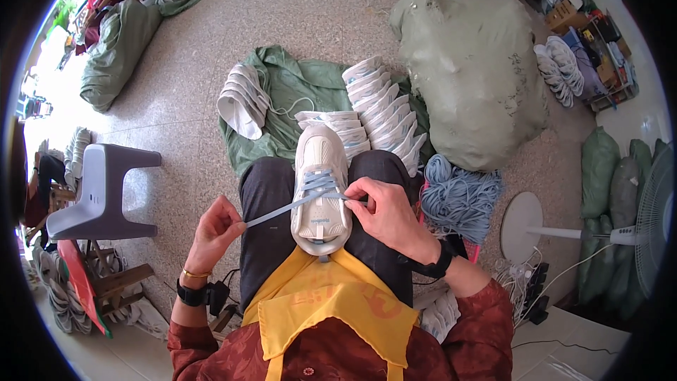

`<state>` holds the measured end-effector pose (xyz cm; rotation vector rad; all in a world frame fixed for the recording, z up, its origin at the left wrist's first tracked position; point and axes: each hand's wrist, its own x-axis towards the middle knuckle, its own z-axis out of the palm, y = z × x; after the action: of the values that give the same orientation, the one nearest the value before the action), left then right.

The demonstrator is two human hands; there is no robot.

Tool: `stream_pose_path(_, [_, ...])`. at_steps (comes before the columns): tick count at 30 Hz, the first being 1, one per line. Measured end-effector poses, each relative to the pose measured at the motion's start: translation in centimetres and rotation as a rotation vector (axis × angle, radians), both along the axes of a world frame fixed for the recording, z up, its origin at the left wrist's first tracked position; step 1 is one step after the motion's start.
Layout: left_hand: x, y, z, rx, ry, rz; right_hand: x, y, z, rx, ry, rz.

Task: Lacing white sneakers in a shoe manufacturing workshop.

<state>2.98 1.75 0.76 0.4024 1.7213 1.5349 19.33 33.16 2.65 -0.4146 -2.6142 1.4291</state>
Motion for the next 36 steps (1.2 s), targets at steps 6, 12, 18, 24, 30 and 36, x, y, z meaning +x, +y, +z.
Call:
stream_pose_path(6, [-0.6, 0.7, 1.9, -0.008, 0.112, -0.027, 0.2, 0.0, 0.0, 0.032, 0.023, 0.012])
stream_pose_path(12, [-1.9, 2.7, 4.3, 0.183, 0.253, 0.009, -1.5, -0.6, 0.7, 0.099, 0.074, 0.029])
stream_pose_path(18, [-2.2, 4.5, 6.5, 0.246, 0.380, -0.024, -3.7, -0.6, -0.4, 0.244, 0.167, 0.154])
stream_pose_path(24, [-3.1, 2.2, 3.4, 0.022, 0.296, -0.022, -3.0, -0.8, 0.0, 0.311, 0.177, 0.148])
stream_pose_path(30, [-2.1, 0.3, 0.7, -0.132, 0.355, -0.106, 0.4, -0.2, 0.7, 0.213, -0.023, 0.113])
stream_pose_path(36, [-1.4, 1.3, 0.5, -0.185, 0.685, -0.089, 1.5, -0.2, 0.1, 0.369, 0.075, 0.135])
